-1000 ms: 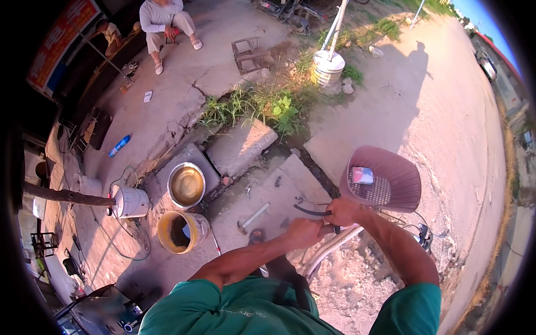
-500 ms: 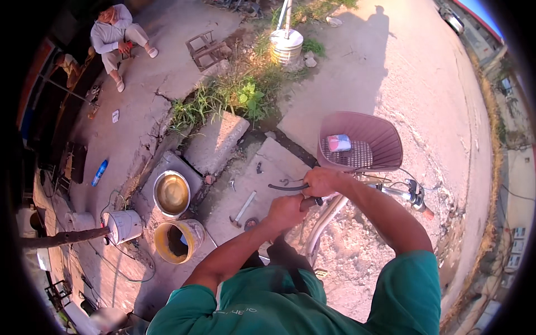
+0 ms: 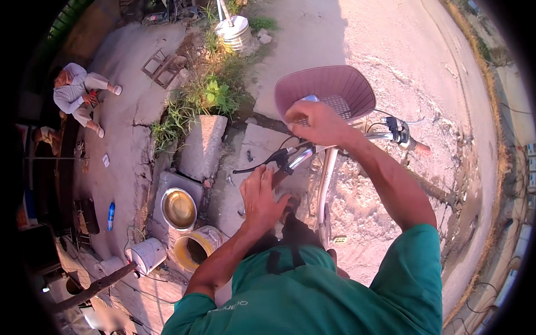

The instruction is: The person uses a T-handle wrench and pliers to work on the rear axle and chain area of a bicycle, then moves to the handlebars and front basket area.

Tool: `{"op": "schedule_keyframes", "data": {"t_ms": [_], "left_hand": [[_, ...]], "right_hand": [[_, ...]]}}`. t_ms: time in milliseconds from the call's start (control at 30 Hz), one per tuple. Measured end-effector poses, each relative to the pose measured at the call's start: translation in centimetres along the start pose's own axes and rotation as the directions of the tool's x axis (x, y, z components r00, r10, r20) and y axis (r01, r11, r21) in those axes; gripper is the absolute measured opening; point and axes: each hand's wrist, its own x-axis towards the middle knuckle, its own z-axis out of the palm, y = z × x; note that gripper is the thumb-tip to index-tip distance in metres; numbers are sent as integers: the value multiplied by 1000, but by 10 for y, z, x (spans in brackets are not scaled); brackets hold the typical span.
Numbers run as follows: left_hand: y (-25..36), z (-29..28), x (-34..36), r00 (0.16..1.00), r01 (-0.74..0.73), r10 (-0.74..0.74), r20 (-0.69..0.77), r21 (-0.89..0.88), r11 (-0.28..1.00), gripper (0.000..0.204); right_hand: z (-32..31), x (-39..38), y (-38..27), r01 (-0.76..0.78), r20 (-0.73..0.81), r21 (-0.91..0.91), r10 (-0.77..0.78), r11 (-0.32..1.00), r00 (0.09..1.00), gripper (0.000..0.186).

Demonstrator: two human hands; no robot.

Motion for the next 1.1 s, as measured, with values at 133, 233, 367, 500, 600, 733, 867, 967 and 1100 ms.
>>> {"op": "schedule_keyframes", "data": {"t_ms": [133, 233, 367, 500, 600, 733, 867, 967, 1100], "left_hand": [[-15, 4, 11, 998, 52, -46, -42, 147, 988, 92], [-36, 27, 13, 997, -12, 35, -74, 293, 956, 90], [-42, 42, 26, 981, -39, 99, -168, 328, 944, 80], [-42, 37, 22, 985, -26, 82, -155, 333, 943, 75], [-43, 41, 21, 982, -19, 81, -168, 338, 941, 77], [-49, 42, 20, 970, -42, 113, -215, 310, 950, 78], [-51, 38, 20, 969, -27, 106, -223, 331, 943, 77], [-53, 39, 21, 964, -46, 127, -234, 326, 944, 75], [-55, 34, 19, 965, -38, 120, -232, 330, 943, 75]], "right_hand": [[-97, -72, 53, -222, -380, -222, 126, 949, 916, 30], [-138, -151, 113, -533, -635, -271, 267, 801, 724, 34], [-132, -199, 159, -471, -572, -514, 122, 717, 811, 28], [-120, -191, 160, -441, -639, -499, 27, 746, 768, 25], [-120, -197, 172, -438, -665, -494, -1, 751, 747, 25], [-120, -198, 171, -435, -657, -516, -15, 738, 754, 25], [-114, -199, 164, -437, -666, -466, 20, 769, 746, 27], [-103, -208, 156, -514, -693, -438, 88, 738, 716, 31], [-99, -199, 147, -541, -710, -436, 95, 719, 698, 30]]}}
